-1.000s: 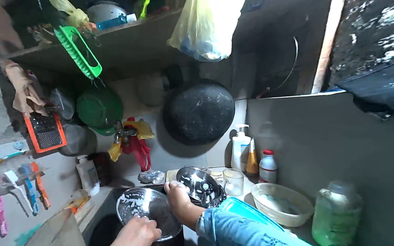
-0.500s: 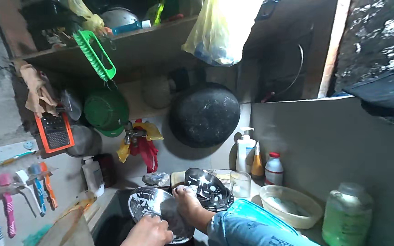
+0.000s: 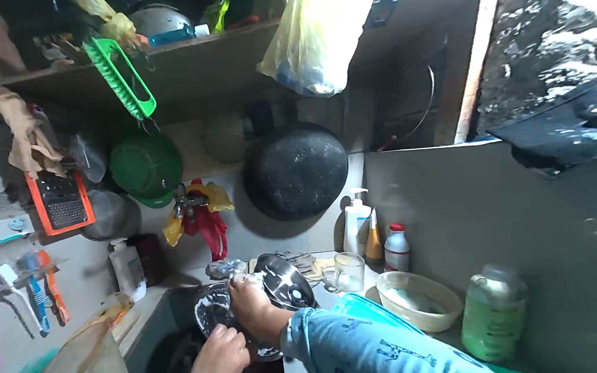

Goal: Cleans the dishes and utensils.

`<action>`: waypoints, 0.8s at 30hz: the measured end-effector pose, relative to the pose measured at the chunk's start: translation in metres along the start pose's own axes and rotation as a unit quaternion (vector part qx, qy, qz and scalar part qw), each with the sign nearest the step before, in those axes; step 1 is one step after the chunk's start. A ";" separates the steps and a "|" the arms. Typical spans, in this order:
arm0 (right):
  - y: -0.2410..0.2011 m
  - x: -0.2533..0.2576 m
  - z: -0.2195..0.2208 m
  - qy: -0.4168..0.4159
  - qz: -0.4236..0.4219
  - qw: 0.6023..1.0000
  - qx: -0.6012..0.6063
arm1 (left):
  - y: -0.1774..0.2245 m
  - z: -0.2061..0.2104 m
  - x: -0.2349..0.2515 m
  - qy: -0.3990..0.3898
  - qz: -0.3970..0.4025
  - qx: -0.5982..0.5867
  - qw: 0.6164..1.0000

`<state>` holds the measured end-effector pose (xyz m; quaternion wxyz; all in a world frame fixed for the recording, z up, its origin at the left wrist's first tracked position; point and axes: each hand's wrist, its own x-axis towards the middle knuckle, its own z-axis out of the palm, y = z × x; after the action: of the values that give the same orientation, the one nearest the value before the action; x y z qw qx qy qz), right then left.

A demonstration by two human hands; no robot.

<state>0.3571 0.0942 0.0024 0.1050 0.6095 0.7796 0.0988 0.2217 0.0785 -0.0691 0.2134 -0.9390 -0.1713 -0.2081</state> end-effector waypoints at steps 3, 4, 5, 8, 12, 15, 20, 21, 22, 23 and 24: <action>-0.016 0.001 -0.008 -0.021 -0.006 1.000 0.011 | 0.014 0.003 -0.009 -0.022 -0.075 0.018 0.997; -0.020 0.003 -0.010 -0.028 -0.013 0.999 0.012 | 0.019 0.001 -0.012 -0.043 -0.119 -0.015 0.992; -0.025 0.004 -0.012 -0.035 -0.019 0.999 0.013 | 0.024 0.000 -0.014 -0.051 -0.159 -0.058 0.984; -0.044 0.009 -0.016 -0.022 -0.049 0.999 0.008 | 0.029 0.010 -0.018 -0.044 -0.191 -0.085 0.977; -0.073 0.009 -0.023 -0.010 -0.070 0.997 0.014 | 0.036 0.006 -0.012 -0.191 -0.237 -0.091 0.948; -0.081 0.008 -0.020 -0.007 -0.070 0.997 0.031 | 0.044 0.000 -0.010 -0.210 -0.264 -0.116 0.934; -0.073 -0.012 -0.033 -0.053 -0.083 0.995 0.003 | 0.047 -0.007 -0.003 -0.232 -0.267 -0.117 0.928; -0.072 -0.014 -0.034 -0.055 -0.085 0.995 -0.001 | 0.045 -0.009 -0.002 -0.246 -0.261 -0.117 0.926; -0.071 -0.014 -0.033 -0.052 -0.085 0.995 -0.007 | 0.043 -0.014 0.001 -0.274 -0.259 -0.122 0.918; -0.071 -0.014 -0.033 -0.049 -0.085 0.995 -0.011 | 0.041 -0.018 0.003 -0.292 -0.257 -0.130 0.912; -0.069 -0.014 -0.032 -0.047 -0.088 0.995 -0.012 | 0.039 -0.017 0.003 -0.289 -0.253 -0.134 0.913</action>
<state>0.2865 0.0637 0.0145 0.1570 0.5411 0.8232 0.0701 0.2347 0.0375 -0.0664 -0.0332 -0.9030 -0.4283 0.0043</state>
